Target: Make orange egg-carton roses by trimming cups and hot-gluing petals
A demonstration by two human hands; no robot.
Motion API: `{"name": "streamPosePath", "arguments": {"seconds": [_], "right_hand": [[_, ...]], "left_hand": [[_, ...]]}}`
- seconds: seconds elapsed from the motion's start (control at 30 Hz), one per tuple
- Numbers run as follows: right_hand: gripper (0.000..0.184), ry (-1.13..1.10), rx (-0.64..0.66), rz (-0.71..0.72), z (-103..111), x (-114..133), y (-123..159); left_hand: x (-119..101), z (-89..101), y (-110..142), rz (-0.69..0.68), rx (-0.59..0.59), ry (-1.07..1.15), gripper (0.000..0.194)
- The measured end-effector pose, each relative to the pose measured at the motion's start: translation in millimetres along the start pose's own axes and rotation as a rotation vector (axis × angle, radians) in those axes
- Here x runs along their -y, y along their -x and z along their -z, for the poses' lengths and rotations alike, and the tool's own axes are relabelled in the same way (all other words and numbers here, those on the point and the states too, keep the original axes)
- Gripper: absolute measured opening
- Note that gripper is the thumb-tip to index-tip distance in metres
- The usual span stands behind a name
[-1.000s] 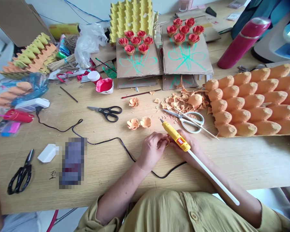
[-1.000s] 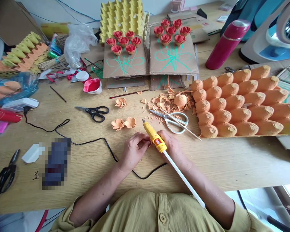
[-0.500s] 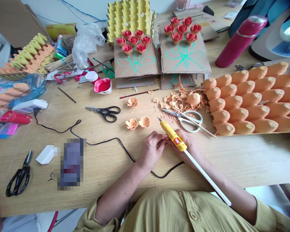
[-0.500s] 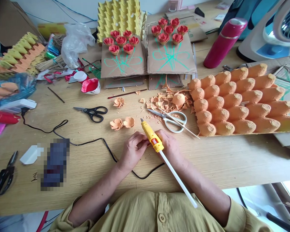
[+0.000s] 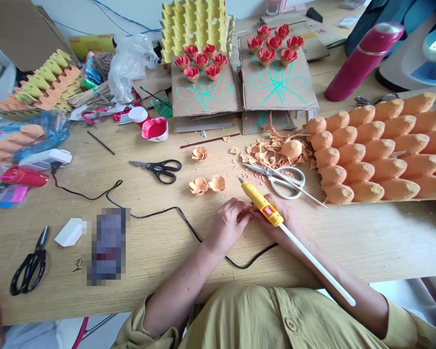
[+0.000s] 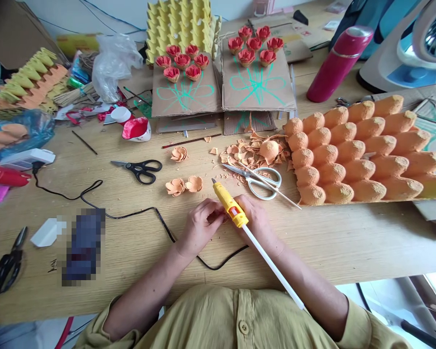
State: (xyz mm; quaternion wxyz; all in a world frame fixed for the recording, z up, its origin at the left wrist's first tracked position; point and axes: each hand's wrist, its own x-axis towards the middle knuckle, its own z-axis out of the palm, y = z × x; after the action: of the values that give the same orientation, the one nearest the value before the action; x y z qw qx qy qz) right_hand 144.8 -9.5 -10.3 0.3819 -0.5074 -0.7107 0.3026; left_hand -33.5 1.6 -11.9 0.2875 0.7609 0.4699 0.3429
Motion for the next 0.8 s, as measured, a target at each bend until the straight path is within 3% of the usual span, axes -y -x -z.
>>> {"name": "streamPosePath", "arguments": {"seconds": [0.23,0.5,0.8], "right_hand": [[0.007,0.034,0.001,0.041,0,1,0],[0.003,-0.026,0.023,-0.016,3,4,-1],[0.014,-0.227,0.070,-0.088,11,1,1]], "left_hand": [[-3,0.3,0,-0.010,0.004,-0.022,0.019],[1,-5.0,1,-0.041,0.000,-0.049,0.020],[-3,0.6,-4,-0.050,-0.111,0.056,0.025]]}}
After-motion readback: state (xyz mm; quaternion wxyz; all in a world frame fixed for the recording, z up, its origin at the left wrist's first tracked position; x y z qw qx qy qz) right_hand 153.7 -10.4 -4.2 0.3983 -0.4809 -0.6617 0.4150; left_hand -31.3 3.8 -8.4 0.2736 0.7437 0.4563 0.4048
